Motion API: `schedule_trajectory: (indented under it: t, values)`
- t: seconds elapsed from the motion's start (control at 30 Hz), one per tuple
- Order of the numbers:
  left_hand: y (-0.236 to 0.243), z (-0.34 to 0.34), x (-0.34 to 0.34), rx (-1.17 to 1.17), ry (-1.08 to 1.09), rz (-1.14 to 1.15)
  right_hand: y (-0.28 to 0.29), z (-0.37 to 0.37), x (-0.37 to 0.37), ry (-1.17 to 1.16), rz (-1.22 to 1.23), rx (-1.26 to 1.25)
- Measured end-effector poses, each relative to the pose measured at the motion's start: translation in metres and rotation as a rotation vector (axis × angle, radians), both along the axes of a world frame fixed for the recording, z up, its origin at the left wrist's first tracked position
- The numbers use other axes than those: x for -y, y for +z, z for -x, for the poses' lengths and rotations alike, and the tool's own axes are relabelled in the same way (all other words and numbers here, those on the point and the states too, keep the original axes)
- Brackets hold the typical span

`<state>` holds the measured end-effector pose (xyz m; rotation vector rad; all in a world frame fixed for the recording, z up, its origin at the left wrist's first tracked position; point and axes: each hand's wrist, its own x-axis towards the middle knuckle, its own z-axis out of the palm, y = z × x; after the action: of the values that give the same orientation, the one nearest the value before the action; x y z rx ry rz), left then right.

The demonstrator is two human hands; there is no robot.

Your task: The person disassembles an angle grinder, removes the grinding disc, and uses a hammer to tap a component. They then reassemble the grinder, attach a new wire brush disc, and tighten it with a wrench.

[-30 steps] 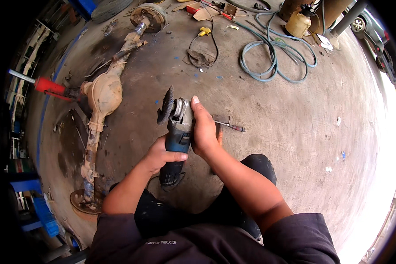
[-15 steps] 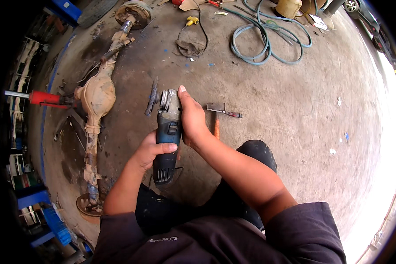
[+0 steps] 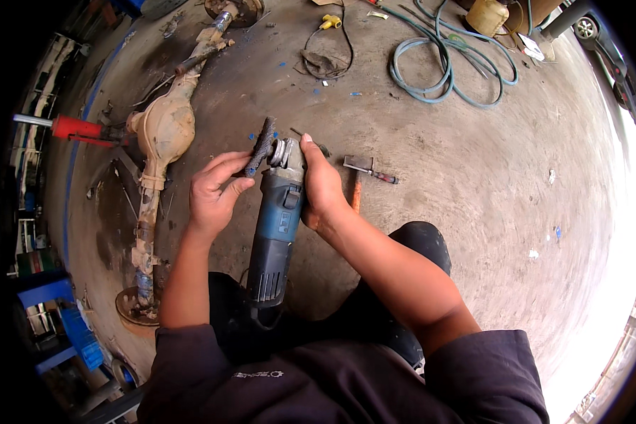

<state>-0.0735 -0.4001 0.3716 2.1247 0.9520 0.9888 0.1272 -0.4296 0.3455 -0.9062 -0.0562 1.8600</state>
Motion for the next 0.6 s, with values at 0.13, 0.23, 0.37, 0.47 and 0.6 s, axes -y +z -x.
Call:
schedule_trajectory:
  t: [0.13, 0.23, 0.37, 0.47, 0.6]
  values:
    - [-0.001, -0.003, 0.012, 0.061, 0.06, 0.074, 0.003, 0.004, 0.005, -0.021, 0.013, 0.056]
    - [-0.002, -0.004, 0.013, 0.077, 0.078, 0.044, 0.001, 0.007, 0.006, -0.043, 0.008, 0.084]
    - [0.0, -0.009, 0.014, 0.073, 0.111, 0.036, -0.001, 0.008, 0.007, -0.053, 0.022, 0.091]
    - [0.002, -0.011, 0.016, 0.065, 0.134, 0.053, -0.002, 0.007, 0.007, -0.046, 0.001, 0.079]
    - [0.005, -0.007, 0.021, 0.047, 0.181, 0.035, 0.007, 0.011, 0.007, -0.037, 0.004, 0.099]
